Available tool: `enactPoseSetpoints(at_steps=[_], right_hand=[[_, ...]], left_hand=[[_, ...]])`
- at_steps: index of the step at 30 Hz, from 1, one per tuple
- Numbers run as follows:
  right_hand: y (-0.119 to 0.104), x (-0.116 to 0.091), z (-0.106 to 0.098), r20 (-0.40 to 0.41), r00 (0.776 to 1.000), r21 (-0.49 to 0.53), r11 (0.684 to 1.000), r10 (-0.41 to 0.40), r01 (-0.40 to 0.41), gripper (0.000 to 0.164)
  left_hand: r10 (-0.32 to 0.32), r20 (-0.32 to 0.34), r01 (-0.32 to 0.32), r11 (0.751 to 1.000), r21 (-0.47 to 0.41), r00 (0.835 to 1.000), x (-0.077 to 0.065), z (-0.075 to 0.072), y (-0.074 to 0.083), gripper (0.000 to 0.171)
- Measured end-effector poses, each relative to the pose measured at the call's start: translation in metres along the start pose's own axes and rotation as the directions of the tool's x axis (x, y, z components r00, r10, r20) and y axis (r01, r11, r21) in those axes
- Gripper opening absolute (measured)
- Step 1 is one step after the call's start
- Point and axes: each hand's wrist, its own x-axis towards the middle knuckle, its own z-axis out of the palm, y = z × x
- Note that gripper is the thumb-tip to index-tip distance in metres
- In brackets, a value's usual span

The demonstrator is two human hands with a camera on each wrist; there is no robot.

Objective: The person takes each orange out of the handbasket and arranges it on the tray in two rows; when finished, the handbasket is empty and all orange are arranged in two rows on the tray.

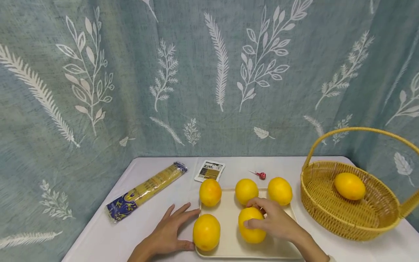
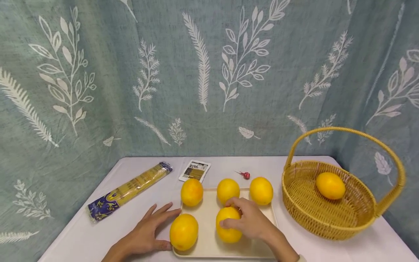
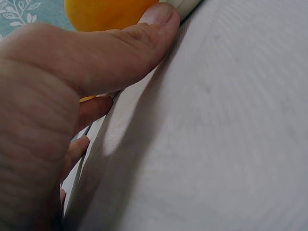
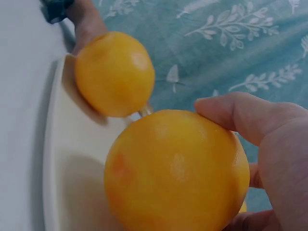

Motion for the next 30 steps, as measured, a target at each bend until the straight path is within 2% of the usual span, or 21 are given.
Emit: enactPoseSetpoints(at_steps=[5, 10, 21, 30], right_hand=[[0.0013, -0.0002, -0.0015, 0.042, 0.997, -0.046, 0.997, 0.059, -0.057, 0.037], [0.0018, 0.0002, -0.0003, 0.073, 0.993, -0.049, 0.995, 0.096, -0.092, 0.039], [-0.0029, -0.0012, -0.0026, 0.173, 0.981, -0.014, 0.997, 0.083, -0.082, 0.034], [-0.0048, -0.0054, -0.0069, 0.218, 0.975, -0.041, 0.998, 0.046, -0.038, 0.036]], left_hand=[[0.004, 0.007, -0.004, 1.0, -0.001, 1.0, 0.0052, -0.0006, 0.0008, 0.097], [-0.007, 0.013, 0.007, 1.0, -0.009, 1.0, 0.0028, -0.0016, -0.0007, 0.097], [-0.006, 0.006, 0.006, 1.0, -0.023, 1.0, 0.0004, -0.0021, -0.002, 0.096], [-0.026, 0.023, 0.026, 0.999, -0.023, 0.999, 0.0, -0.0015, -0.0012, 0.096]])
